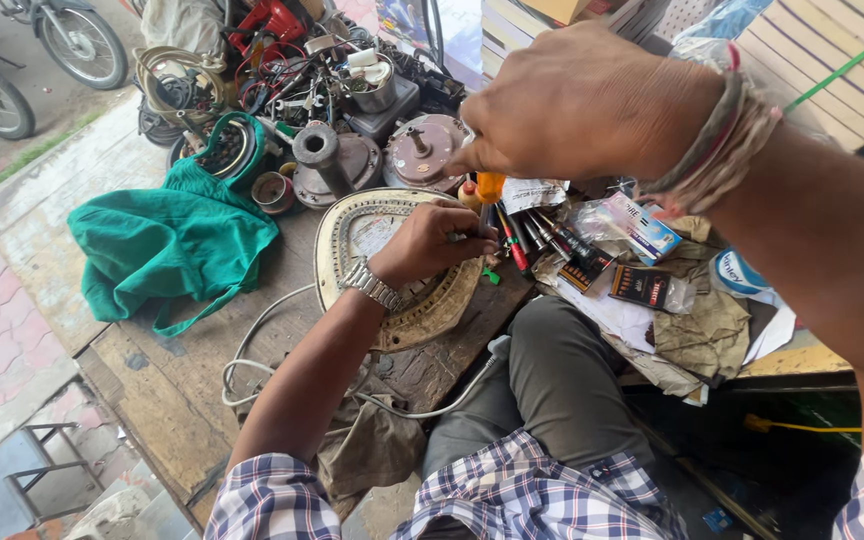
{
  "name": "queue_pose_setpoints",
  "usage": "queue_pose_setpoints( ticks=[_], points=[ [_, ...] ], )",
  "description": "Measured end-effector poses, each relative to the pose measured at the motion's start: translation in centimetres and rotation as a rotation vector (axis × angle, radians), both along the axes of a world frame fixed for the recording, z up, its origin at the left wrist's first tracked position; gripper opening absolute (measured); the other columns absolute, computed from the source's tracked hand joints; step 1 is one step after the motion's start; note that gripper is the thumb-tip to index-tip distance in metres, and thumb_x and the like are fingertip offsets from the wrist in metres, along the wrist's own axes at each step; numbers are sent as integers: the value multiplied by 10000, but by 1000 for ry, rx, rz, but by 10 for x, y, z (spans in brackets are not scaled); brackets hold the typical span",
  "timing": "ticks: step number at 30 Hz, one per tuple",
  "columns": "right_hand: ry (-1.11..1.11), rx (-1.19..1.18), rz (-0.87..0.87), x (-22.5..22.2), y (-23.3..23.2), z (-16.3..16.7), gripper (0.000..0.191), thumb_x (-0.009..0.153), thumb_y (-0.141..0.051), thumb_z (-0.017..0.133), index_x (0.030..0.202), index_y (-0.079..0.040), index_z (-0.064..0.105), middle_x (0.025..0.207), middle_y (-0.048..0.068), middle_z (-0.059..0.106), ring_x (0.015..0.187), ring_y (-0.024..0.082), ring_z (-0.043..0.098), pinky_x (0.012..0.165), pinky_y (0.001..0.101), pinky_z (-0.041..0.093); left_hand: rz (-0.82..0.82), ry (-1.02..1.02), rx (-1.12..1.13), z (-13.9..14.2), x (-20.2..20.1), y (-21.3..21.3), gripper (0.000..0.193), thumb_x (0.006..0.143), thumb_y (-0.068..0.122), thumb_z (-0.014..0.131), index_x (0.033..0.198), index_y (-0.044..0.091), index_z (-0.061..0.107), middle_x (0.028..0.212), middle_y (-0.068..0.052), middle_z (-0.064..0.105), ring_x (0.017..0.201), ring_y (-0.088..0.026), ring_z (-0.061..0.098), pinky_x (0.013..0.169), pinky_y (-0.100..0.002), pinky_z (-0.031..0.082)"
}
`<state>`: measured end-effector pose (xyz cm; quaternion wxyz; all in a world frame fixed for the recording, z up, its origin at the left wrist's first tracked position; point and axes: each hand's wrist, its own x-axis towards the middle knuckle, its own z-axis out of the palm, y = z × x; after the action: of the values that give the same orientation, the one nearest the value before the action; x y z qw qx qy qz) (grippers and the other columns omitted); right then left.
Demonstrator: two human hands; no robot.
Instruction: The person sits on the floor and uses a screwdriver to remove screws from the base of a circular electric appliance. They manipulate the appliance and the tool to loosen and remove fasteners from the bottom casing.
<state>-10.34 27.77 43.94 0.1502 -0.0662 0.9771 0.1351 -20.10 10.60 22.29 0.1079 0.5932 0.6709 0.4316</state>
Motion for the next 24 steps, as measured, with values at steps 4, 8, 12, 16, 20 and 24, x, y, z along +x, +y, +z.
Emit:
queue_pose_setpoints(
  ticks=[4, 8, 12, 16, 20, 24],
  points=[
    [242, -341, 584, 2, -1, 3, 308, 800, -250, 648, 1064, -337, 782, 1069, 86, 722, 1010, 299, 712, 888, 478, 554, -116, -38, 36, 1, -2, -2, 249, 943, 192, 764, 1159, 68, 760, 1010, -106, 761, 932, -231, 729, 845, -366, 573],
    [123, -251, 258, 4, -5, 2, 504, 948, -496, 618, 1357, -202, 637, 1069, 145, 704, 1038, 346, 684, 883, 497, 530, -54, -67, -61, 2, -1, 0, 211, 946, 224, 757, 1119, 106, 779, 969, -63, 785, 887, -194, 751, 824, -344, 590],
    [-6, -10, 12, 3, -10, 2, 399, 1082, -456, 523, 1358, -181, 607, 1133, 153, 695, 1123, 338, 666, 986, 482, 504, -38, 13, -25, 3, 0, 0, 195, 907, 220, 808, 1060, 100, 799, 930, -81, 765, 876, -219, 735, 809, -349, 580],
    [215, -263, 589, 5, -11, 4, 273, 866, -352, 661, 1106, -289, 775, 1104, 110, 715, 1080, 291, 693, 921, 451, 548, -117, -241, -69, 6, 0, -4, 263, 922, 195, 770, 1163, 95, 731, 1037, -47, 782, 961, -166, 733, 875, -319, 579],
    [137, -226, 223, 8, -10, 3, 410, 971, -389, 631, 1319, -176, 678, 1105, 151, 700, 1053, 337, 687, 927, 486, 531, 26, -72, -117, 3, 2, 0, 181, 915, 183, 787, 1074, 97, 792, 950, -45, 794, 864, -134, 742, 797, -310, 590],
    [109, -107, 190, 8, -9, 0, 309, 1012, -360, 586, 1142, -118, 728, 1113, 159, 674, 1071, 336, 665, 942, 469, 519, 58, -151, -127, 0, 3, 0, 171, 893, 192, 816, 1020, 81, 785, 930, -44, 807, 837, -115, 754, 768, -304, 601]
  ],
)
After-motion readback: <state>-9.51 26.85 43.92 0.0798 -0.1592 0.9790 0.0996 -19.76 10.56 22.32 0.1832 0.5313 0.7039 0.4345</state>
